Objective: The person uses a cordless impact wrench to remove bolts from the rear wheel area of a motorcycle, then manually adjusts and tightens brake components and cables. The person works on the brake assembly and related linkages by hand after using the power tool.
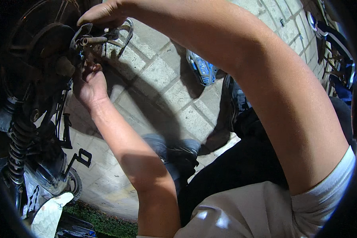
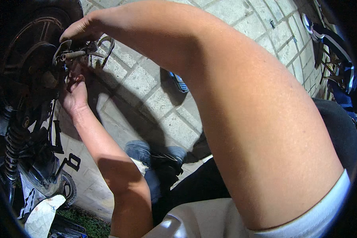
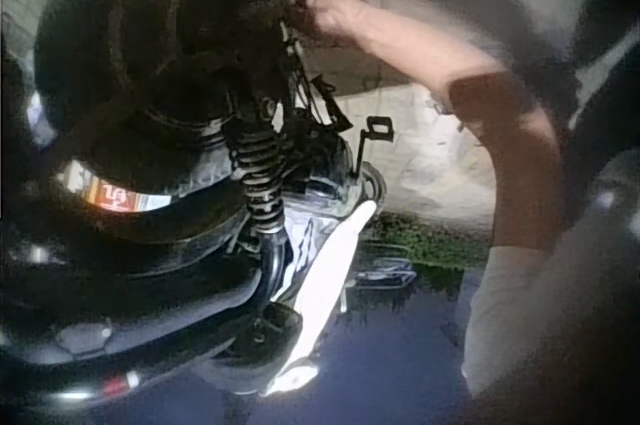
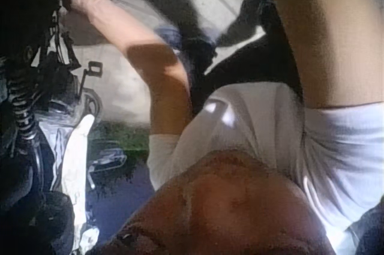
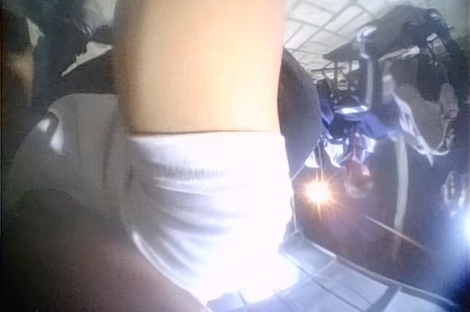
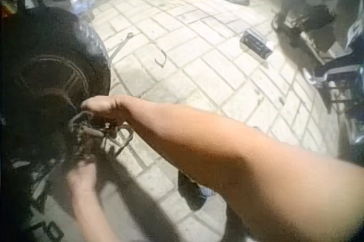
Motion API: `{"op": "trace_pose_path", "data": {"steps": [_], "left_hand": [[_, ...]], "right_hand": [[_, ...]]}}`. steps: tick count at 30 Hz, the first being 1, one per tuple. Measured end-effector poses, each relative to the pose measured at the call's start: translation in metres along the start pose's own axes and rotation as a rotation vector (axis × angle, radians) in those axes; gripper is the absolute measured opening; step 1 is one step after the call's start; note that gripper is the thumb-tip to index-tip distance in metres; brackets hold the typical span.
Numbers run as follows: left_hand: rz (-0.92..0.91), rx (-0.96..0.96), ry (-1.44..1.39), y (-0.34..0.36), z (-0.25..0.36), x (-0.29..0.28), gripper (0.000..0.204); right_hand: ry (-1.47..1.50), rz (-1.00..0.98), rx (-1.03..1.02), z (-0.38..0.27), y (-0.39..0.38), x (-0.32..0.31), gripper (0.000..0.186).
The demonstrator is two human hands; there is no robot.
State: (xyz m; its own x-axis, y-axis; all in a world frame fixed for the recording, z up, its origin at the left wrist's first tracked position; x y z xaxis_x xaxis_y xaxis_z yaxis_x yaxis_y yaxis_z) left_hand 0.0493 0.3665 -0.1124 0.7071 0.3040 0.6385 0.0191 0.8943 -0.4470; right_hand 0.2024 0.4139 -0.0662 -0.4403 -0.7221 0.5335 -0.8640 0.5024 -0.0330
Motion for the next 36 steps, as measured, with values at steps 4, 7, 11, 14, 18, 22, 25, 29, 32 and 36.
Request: {"op": "trace_pose_path", "data": {"steps": [4,7,11,14,18,22,25,29,32,36], "left_hand": [[0.022,0.014,0.057,0.0,0.003,0.0,0.023],[-0.002,0.016,0.053,-0.003,0.003,0.006,0.022],[0.006,0.012,0.063,-0.006,0.002,0.008,0.023],[0.021,0.056,0.103,-0.006,0.005,0.004,0.023],[-0.01,0.05,0.109,-0.003,0.004,0.0,0.022],[-0.036,0.045,0.023,0.003,0.003,-0.002,0.024],[-0.005,0.056,0.136,0.004,0.004,-0.005,0.033],[-0.028,0.075,0.167,0.001,0.005,0.002,0.03],[0.009,0.058,0.107,-0.002,0.004,0.003,0.023],[-0.034,0.027,0.045,-0.003,0.001,0.01,0.024]], "right_hand": [[-0.072,0.172,0.119,0.0,0.001,-0.005,0.036],[-0.127,0.318,0.281,-0.004,-0.005,0.004,0.037],[-0.128,0.559,0.602,-0.011,-0.025,0.021,0.038],[-0.172,0.624,0.596,-0.016,-0.03,0.024,0.04],[-0.148,0.37,0.452,0.001,-0.009,0.014,0.04],[0.01,-0.08,0.06,-0.007,0.002,0.029,0.036],[-0.189,0.336,0.275,0.014,-0.003,-0.001,0.035],[-0.222,0.383,0.299,0.006,-0.005,0.008,0.035],[-0.204,0.335,0.234,-0.003,-0.008,0.004,0.036],[-0.2,0.313,0.2,0.0,-0.005,-0.004,0.036]]}}
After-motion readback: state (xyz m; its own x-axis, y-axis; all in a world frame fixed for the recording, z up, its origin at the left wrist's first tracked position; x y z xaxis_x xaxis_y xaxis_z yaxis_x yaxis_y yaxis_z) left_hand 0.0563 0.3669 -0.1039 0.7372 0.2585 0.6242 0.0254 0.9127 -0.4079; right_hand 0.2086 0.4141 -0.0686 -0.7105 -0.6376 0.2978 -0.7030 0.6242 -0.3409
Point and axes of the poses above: each hand's wrist, its own y-axis towards the middle knuckle, its own x-axis out of the palm, z = x × y, the point moved 10 cm from there along y, towards the middle knuckle, and after that the axes turned 9 degrees about -z, right-handed, at the moved point
